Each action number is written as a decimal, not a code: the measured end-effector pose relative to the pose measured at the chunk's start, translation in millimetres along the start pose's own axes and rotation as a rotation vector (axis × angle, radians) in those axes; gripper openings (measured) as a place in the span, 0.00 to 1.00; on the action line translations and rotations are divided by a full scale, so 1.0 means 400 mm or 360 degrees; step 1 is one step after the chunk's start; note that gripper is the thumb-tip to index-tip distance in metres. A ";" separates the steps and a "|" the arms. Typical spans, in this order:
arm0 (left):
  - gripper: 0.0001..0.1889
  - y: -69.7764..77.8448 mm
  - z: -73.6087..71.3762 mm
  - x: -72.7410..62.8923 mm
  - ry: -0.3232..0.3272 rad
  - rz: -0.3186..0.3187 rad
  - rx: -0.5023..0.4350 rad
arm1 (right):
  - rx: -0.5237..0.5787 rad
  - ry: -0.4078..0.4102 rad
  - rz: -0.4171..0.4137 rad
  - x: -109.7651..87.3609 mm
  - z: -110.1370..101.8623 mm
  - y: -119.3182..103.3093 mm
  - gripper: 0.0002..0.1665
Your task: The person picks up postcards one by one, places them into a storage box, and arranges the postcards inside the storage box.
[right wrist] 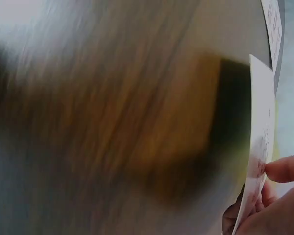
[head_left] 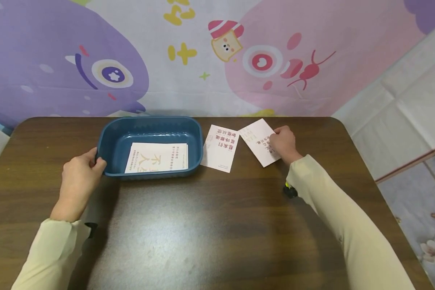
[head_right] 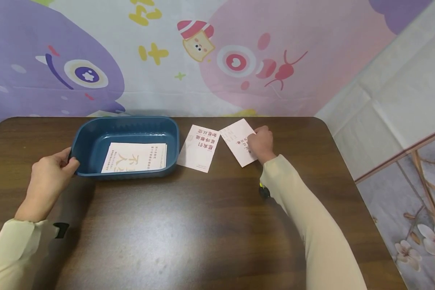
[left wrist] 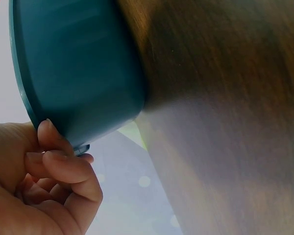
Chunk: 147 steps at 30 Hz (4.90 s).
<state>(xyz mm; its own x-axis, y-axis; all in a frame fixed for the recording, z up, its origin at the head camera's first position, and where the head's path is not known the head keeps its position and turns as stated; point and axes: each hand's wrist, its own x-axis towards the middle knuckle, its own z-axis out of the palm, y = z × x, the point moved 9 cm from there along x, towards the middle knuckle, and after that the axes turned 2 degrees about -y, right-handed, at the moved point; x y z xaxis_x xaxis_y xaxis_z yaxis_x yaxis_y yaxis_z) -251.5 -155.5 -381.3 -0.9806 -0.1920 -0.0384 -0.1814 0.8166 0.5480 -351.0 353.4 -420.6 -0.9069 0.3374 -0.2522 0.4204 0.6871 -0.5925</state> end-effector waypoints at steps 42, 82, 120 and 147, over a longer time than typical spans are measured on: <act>0.24 -0.003 0.001 0.004 0.0025 0.0030 0.0013 | 0.0175 -0.0490 -0.0766 -0.061 -0.053 -0.245 0.11; 0.24 -0.006 0.004 0.005 0.0012 0.0010 0.0003 | 0.0223 -0.0688 -0.0901 -0.127 0.028 -0.411 0.09; 0.23 -0.002 -0.002 0.004 0.0056 0.0043 0.0005 | 0.0232 -0.0775 -0.0902 -0.160 0.121 -0.500 0.11; 0.23 -0.002 -0.005 0.006 0.0048 0.0057 0.0000 | 0.0157 -0.0805 -0.0902 -0.176 0.167 -0.540 0.11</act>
<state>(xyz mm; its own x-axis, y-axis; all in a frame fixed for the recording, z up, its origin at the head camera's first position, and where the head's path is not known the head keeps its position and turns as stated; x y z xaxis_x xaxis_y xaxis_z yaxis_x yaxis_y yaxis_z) -253.5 -157.8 -380.4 -0.9838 -0.1789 0.0063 -0.1462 0.8231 0.5488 -379.6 138.2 -325.8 -0.8948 -0.4016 -0.1948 -0.0956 0.5986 -0.7953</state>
